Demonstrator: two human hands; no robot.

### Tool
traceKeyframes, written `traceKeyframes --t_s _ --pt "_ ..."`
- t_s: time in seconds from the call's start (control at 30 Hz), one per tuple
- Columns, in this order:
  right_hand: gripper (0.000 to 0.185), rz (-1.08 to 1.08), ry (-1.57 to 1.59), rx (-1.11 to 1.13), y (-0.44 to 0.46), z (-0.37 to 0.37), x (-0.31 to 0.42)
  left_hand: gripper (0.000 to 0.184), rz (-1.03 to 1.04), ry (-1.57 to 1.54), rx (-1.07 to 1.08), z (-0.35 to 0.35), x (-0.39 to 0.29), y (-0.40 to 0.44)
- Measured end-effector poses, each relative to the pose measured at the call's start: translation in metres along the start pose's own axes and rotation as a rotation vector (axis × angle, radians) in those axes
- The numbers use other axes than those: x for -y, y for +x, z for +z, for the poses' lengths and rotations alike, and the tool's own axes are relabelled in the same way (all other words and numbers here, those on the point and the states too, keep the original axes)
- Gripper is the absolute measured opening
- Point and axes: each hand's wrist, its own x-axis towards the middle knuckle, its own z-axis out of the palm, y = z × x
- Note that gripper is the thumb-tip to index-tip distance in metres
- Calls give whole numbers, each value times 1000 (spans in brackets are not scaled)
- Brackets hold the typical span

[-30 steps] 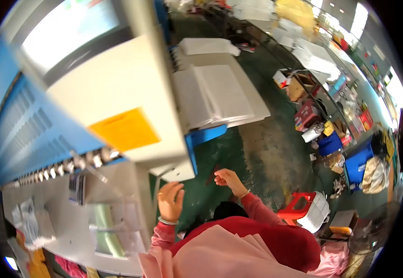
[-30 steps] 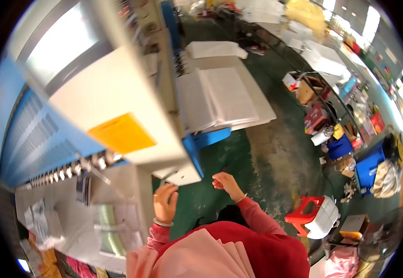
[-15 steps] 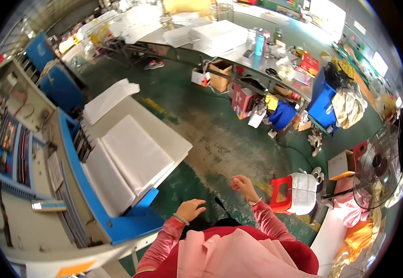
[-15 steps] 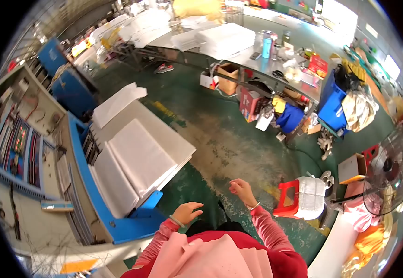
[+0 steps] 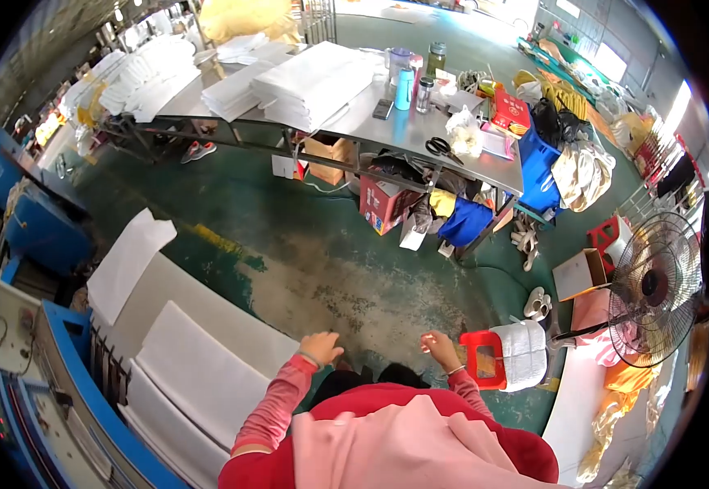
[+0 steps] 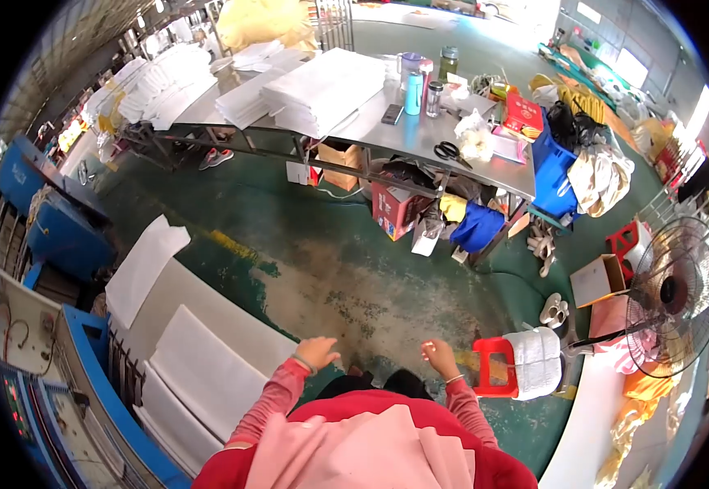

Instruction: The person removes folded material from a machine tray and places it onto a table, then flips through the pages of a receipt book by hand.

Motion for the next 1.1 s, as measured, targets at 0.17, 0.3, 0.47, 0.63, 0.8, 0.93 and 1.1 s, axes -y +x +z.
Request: traceKeyframes --t_s 0.17,0.3,0.47,0.63,0.8,0.93,1.1 --pt "21 72 146 -45 92 2 36 44 184 -7 -81 -71 2 94" --pt "22 105 83 112 186 14 48 40 154 -378 -112 -67 36 159" --pt "26 -4 -179 459 339 16 99 47 -484 -432 -93 44 134 183" --pt "27 -267 -583 677 499 11 170 27 -1126 -990 -441 133 158 107" --pt "17 -944 -1266 835 602 69 248 47 -2003 -2138 -1399 179 107 48" --pt "15 -652 -453 659 631 127 287 34 -1330 -2691 -2346 190 73 8" --pt "18 -493 -461 1114 568 209 290 53 -1261 -2548 -2909 204 100 -26"
